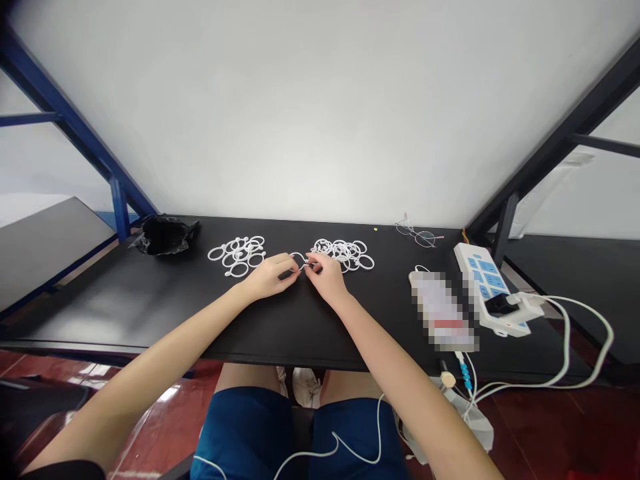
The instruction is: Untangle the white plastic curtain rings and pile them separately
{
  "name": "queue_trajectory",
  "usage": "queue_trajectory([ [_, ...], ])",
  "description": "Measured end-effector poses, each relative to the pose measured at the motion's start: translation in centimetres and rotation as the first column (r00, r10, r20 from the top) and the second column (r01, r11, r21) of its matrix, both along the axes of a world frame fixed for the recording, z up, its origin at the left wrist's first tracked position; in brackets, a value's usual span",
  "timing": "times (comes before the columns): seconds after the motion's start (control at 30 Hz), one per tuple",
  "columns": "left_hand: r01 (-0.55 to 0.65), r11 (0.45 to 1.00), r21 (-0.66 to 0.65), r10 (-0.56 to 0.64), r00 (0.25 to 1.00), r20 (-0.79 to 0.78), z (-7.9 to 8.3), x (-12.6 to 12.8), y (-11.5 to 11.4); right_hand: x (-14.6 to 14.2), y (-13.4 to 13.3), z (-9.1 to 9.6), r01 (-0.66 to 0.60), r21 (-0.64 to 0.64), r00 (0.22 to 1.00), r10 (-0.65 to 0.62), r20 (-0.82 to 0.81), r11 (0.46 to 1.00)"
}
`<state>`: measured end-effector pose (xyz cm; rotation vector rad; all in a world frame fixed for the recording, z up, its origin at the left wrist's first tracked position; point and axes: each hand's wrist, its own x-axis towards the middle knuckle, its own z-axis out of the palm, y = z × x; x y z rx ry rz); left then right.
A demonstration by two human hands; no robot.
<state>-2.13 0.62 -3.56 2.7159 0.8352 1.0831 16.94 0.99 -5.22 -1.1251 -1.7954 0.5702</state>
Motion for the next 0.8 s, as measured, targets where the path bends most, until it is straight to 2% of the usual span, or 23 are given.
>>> queue_trajectory([
  [0.13,-0.006,1.0,0.01,0.006,0.999,-0.039,-0.02,0.05,0.05,-0.07,-0.18,0.17,-0.027,0.035,0.999,0.026,0.031,0.999],
  [0.33,-0.032,0.999,0.042,0.034,0.999,-0.039,-0.19,-0.22,0.6,-0.25,-0.88,0.72,-0.056,0.084,0.997,0.06,-0.045,0.995],
  [0.67,-0.019,0.999,0.035,0.022,0.996,-0.09,-0.83,-0.25,0.86,-0.18,-0.69,0.59,-0.067,0.113,0.998,0.066,0.009,0.991],
  [0.8,-0.044,0.999,0.015,0.045,0.994,-0.103,-0.51,-0.36,0.69,-0.23,-0.96,0.96,-0.053,0.097,0.999,0.054,-0.004,0.994],
])
